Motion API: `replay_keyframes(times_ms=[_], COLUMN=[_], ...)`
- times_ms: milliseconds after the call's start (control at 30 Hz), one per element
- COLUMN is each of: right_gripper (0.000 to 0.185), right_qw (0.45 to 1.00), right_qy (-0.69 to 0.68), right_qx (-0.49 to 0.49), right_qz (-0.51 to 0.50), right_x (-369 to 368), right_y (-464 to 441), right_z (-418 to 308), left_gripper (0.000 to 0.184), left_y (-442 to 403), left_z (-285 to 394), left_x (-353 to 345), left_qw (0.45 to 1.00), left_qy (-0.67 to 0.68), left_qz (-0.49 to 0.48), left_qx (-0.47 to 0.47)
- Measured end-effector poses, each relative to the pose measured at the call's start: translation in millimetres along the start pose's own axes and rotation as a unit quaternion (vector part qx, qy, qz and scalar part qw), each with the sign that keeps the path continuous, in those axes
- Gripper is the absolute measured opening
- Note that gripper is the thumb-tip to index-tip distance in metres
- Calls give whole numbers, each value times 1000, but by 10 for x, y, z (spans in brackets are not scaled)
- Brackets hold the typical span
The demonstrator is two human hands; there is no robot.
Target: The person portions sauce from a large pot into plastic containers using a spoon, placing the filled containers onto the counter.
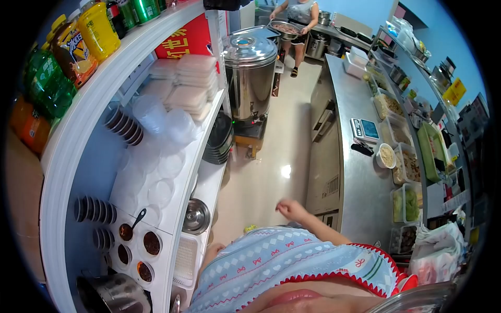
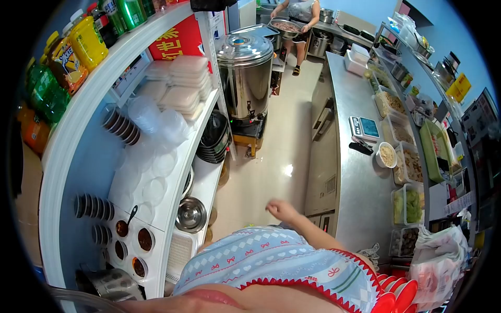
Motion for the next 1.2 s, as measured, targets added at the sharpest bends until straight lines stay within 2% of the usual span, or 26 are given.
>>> replay_keyframes(times_ms=[33, 67, 100, 133, 167, 233, 267, 400, 467, 533, 567, 767, 900, 933, 967, 1000, 1033, 1100, 1133, 1167, 1200], right_gripper=[26, 33, 38, 44, 44, 47, 47, 49, 49, 44, 43, 39, 36, 30, 28, 24, 26, 27, 27, 29, 34], right_qw=[995, 987, 970, 960, 960, 936, 935, 892, 877, 881, 879, 922, 948, 962, 957, 944, 959, 963, 955, 944, 950], right_qy=[-20, 57, 135, 117, 114, 127, 129, 241, 267, 222, 214, 114, -94, 9, -160, -217, -186, -198, -234, -258, -225], right_qx=[-84, -96, -97, -158, -160, -234, -237, -170, -149, -309, -314, -205, -131, -85, -135, -196, -185, -151, -120, -77, -23], right_qz=[-55, -117, -179, -197, -200, -229, -229, -341, -371, -280, -287, -307, -273, -261, -201, -155, -110, -104, -140, -193, -216], right_x=[-175, -456, -433, -492, -679, -927, -882, -932, -895, -740, -737, -1046, -900, -550, -646, -533, -530, -399, -452, -470, -504], right_y=[133, 156, 208, 357, 437, 311, 322, 194, 133, 102, 63, -102, -342, -458, -705, -860, -1029, -1267, -1297, -1475, -1515], right_z=[185, 796, 1146, 1384, 1666, 2179, 2257, 2347, 2134, 1647, 1616, 2005, 2347, 1872, 1823, 1381, 1047, 352, 52, -267, -820], left_gripper=[17, 17, 17, 16, 16, 16, 15, 14, 14, 13, 13, 12, 11, 11, 11, 11, 11, 11, 18, 16, 15], left_y=[-46, -93, -136, -130, -139, -166, -176, -205, -243, -238, -228, -226, -57, -28, 26, 15, 68, 136, 440, 554, 731], left_z=[-69, -151, -253, -352, -452, -633, -727, -1089, -1224, -1358, -1420, -1721, -2053, -2142, -2183, -2244, -2312, -2455, -2380, -2041, -1487], left_x=[-12, -38, -98, -141, -158, -184, -210, -272, -307, -337, -361, -421, -708, -786, -811, -809, -801, -875, -943, -900, -785], left_qw=[1000, 999, 999, 998, 997, 994, 992, 983, 979, 974, 972, 969, 970, 967, 965, 962, 958, 943, 899, 849, 789], left_qy=[-1, 1, 6, 7, 7, 11, 12, 16, 18, 18, 22, 23, 27, 31, 34, 37, 47, 87, 172, 243, 311], left_qz=[2, 5, 5, 8, 11, 15, 18, 23, 24, 25, 26, 29, 78, 98, 118, 141, 177, 271, 389, 435, 472], left_qx=[16, 34, 50, 67, 81, 110, 127, 184, 203, 223, 232, 246, 230, 233, 232, 231, 222, 174, 104, 175, 241])
Point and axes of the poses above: each hand's wrist, its own y-axis away from the middle knuckle, its own x-axis out of the back of the hand, z = x × y, the point moved 1 cm from there along -y, towards the middle knuckle, and after that the axes turned 1 degree about y, right-handed, at the moved point
